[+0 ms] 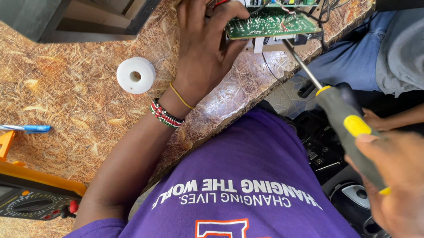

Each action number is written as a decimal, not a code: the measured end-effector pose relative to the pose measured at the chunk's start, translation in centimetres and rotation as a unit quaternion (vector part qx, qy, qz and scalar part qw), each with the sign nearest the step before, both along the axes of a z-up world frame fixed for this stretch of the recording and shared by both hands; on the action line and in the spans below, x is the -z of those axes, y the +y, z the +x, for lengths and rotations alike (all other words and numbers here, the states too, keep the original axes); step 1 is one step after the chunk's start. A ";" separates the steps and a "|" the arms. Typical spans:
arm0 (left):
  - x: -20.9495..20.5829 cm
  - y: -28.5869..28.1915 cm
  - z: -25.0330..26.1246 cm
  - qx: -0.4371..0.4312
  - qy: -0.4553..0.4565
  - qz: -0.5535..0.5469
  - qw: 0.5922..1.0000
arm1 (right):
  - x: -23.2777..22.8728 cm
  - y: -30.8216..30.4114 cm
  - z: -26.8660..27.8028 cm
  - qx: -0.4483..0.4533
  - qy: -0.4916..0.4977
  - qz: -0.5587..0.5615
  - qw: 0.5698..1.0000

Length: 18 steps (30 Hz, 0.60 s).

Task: The person uses a screwdriver to work on a green circuit board attached to a wooden base, then places the assembly into a black speaker enclosure. They also handle a multimeter and a roll of solder.

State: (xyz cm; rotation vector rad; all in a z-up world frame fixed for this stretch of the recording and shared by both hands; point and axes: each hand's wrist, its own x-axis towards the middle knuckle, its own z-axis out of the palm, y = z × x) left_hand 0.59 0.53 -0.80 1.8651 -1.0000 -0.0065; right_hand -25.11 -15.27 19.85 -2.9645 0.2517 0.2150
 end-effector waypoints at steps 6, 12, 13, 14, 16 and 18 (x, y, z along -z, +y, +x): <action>-0.4 0.1 0.4 0.004 -0.011 -0.022 1.000 | -2.6 1.4 1.9 -0.179 -0.018 -0.180 0.967; -0.3 0.1 0.6 -0.021 -0.029 -0.083 0.996 | -1.9 0.5 2.2 0.027 0.064 -0.197 0.978; -0.3 0.1 0.7 -0.019 -0.031 -0.083 0.996 | -2.2 1.1 3.0 0.002 0.032 -0.124 0.992; -0.2 0.1 0.8 -0.016 -0.032 -0.082 0.996 | -2.5 1.8 3.7 -0.022 0.000 -0.049 0.999; -0.5 0.0 0.8 -0.018 -0.031 -0.085 0.996 | -2.9 1.6 4.0 -0.102 -0.042 -0.065 0.992; -0.5 -0.1 0.7 -0.020 -0.027 -0.087 0.996 | -2.9 1.0 3.5 -0.180 -0.084 -0.078 0.977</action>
